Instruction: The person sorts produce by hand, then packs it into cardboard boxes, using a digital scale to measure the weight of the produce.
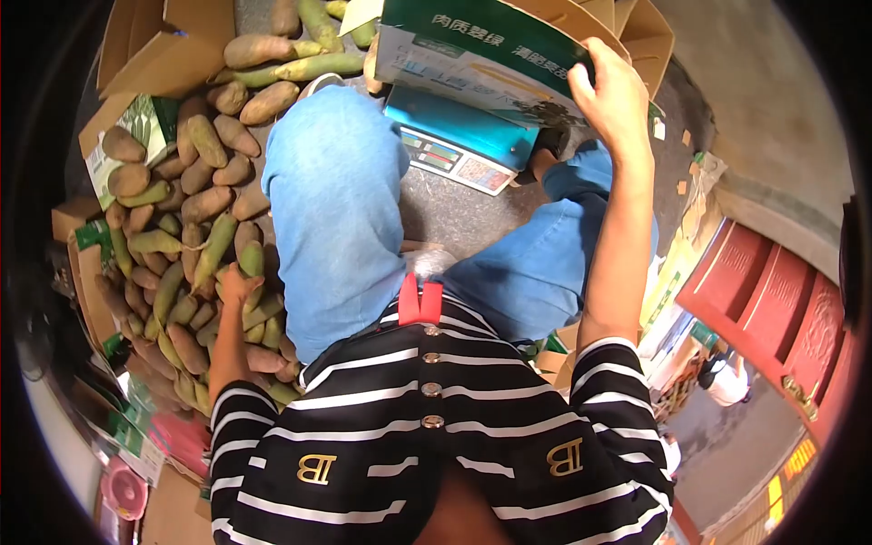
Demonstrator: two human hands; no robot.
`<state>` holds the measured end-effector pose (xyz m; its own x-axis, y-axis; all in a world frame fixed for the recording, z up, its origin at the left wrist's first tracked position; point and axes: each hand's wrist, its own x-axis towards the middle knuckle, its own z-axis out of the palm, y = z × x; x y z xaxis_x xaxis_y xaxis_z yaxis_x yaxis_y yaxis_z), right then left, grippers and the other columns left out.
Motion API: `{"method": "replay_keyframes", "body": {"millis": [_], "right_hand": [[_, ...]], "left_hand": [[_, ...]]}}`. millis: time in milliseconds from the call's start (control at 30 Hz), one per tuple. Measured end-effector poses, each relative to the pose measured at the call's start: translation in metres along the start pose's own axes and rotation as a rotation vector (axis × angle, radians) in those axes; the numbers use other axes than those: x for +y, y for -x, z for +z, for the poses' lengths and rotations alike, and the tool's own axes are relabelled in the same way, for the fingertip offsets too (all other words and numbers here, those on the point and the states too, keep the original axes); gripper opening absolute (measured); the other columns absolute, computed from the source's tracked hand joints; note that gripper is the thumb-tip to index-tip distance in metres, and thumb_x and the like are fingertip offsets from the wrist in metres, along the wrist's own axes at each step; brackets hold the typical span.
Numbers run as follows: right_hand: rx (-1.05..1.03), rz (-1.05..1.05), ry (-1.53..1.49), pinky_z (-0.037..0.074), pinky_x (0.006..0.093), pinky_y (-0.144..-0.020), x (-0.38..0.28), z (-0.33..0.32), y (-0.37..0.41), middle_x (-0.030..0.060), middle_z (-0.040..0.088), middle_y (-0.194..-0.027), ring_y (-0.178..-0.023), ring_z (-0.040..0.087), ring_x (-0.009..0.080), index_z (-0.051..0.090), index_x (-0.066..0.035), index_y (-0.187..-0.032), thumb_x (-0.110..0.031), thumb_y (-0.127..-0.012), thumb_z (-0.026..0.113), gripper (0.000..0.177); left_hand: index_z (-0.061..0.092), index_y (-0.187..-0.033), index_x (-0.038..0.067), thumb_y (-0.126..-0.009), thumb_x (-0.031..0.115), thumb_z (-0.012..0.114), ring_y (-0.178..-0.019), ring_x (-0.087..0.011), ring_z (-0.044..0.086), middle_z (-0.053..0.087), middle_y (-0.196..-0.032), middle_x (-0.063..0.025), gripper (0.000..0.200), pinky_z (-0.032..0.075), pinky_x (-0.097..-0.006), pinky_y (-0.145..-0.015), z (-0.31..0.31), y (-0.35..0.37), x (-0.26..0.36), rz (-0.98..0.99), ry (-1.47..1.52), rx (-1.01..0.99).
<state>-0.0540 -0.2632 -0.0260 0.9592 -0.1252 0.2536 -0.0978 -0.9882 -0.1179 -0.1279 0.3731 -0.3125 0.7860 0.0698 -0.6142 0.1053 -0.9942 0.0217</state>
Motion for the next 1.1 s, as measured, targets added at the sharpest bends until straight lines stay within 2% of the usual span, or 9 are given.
{"method": "replay_keyframes", "body": {"millis": [133,300,333,467,600,733,933,967,1100], "right_hand": [[-0.002,0.013,0.032,0.046,0.0431,-0.074,0.002,0.001,0.0,0.0166,0.061,-0.084,-0.082,0.059,0.034,0.054,-0.003,-0.086,-0.019,-0.074,0.05,0.02],[-0.004,-0.002,0.016,0.046,0.0441,-0.075,0.0,-0.003,0.002,0.0166,0.062,-0.084,-0.083,0.06,0.0321,0.054,-0.001,-0.084,-0.016,-0.073,0.049,0.019],[0.005,-0.007,0.007,0.046,0.0443,-0.075,0.002,-0.001,0.003,0.0168,0.062,-0.082,-0.081,0.06,0.0327,0.055,-0.002,-0.083,-0.015,-0.071,0.049,0.019],[0.032,-0.028,0.003,0.046,0.0438,-0.073,0.003,0.0,0.005,0.0169,0.063,-0.081,-0.08,0.061,0.0325,0.056,-0.001,-0.078,-0.013,-0.069,0.049,0.017],[0.041,-0.037,0.021,0.046,0.0428,-0.072,0.004,0.001,0.008,0.0147,0.063,-0.08,-0.079,0.062,0.0306,0.057,-0.002,-0.078,-0.014,-0.069,0.05,0.016],[0.054,-0.044,0.008,0.046,0.0417,-0.07,0.005,0.002,0.01,0.0128,0.064,-0.079,-0.078,0.062,0.0285,0.058,-0.004,-0.078,-0.015,-0.069,0.054,0.015],[0.098,-0.055,-0.051,0.046,0.042,-0.071,0.003,0.001,0.011,0.0124,0.064,-0.078,-0.075,0.062,0.0281,0.06,-0.005,-0.083,-0.018,-0.07,0.057,0.018],[-0.096,0.001,-0.09,0.047,0.0406,-0.074,0.005,-0.008,0.008,0.0194,0.061,-0.081,-0.08,0.061,0.031,0.059,-0.002,-0.091,-0.017,-0.071,0.056,0.024],[0.386,-0.058,-0.33,0.044,0.0403,-0.081,0.03,-0.051,0.05,0.0212,0.058,-0.095,-0.093,0.055,0.0341,0.056,0.001,-0.099,-0.015,-0.076,0.055,0.028]], "left_hand": [[0.053,-0.108,-0.007,-0.063,0.035,0.078,-0.088,-0.0215,0.059,0.063,-0.098,-0.0146,0.067,0.046,-0.0336,-0.077,-0.043,-0.022,0.06,0.102,0.681,0.227],[0.054,-0.108,0.0,-0.072,0.014,0.075,-0.088,-0.0153,0.057,0.06,-0.099,-0.0081,0.044,0.046,-0.0288,-0.08,-0.242,0.014,0.229,0.553,1.029,0.544],[0.055,-0.11,0.0,-0.072,0.011,0.074,-0.09,-0.0156,0.057,0.06,-0.1,-0.0092,0.043,0.046,-0.0284,-0.082,-0.27,0.007,0.245,0.673,0.883,0.767],[0.056,-0.108,-0.003,-0.077,0.009,0.069,-0.087,-0.0131,0.057,0.06,-0.103,-0.0074,0.036,0.046,-0.0256,-0.078,-0.363,0.06,0.357,1.153,1.048,0.68],[0.055,-0.11,-0.001,-0.076,0.012,0.07,-0.087,-0.0123,0.058,0.062,-0.1,-0.0063,0.04,0.046,-0.0249,-0.076,-0.373,0.064,0.438,1.133,0.661,0.472],[0.053,-0.114,0.002,-0.078,0.026,0.069,-0.089,-0.0163,0.058,0.061,-0.097,-0.0091,0.045,0.045,-0.0286,-0.08,-0.344,0.06,0.482,1.34,0.372,0.291],[0.05,-0.111,0.003,-0.078,0.02,0.064,-0.098,-0.0324,0.056,0.058,-0.105,-0.0164,0.04,0.045,-0.0381,-0.082,-0.315,0.081,0.481,1.369,-0.241,0.519],[0.049,-0.11,0.003,-0.078,0.019,0.063,-0.097,-0.0328,0.056,0.059,-0.104,-0.0165,0.038,0.045,-0.0389,-0.08,-0.314,0.08,0.484,1.321,-0.279,0.535],[0.051,-0.111,0.003,-0.083,0.017,0.058,-0.097,-0.0334,0.056,0.059,-0.105,-0.0175,0.032,0.046,-0.0382,-0.08,-0.304,0.055,0.489,1.334,-0.292,0.63]]}}
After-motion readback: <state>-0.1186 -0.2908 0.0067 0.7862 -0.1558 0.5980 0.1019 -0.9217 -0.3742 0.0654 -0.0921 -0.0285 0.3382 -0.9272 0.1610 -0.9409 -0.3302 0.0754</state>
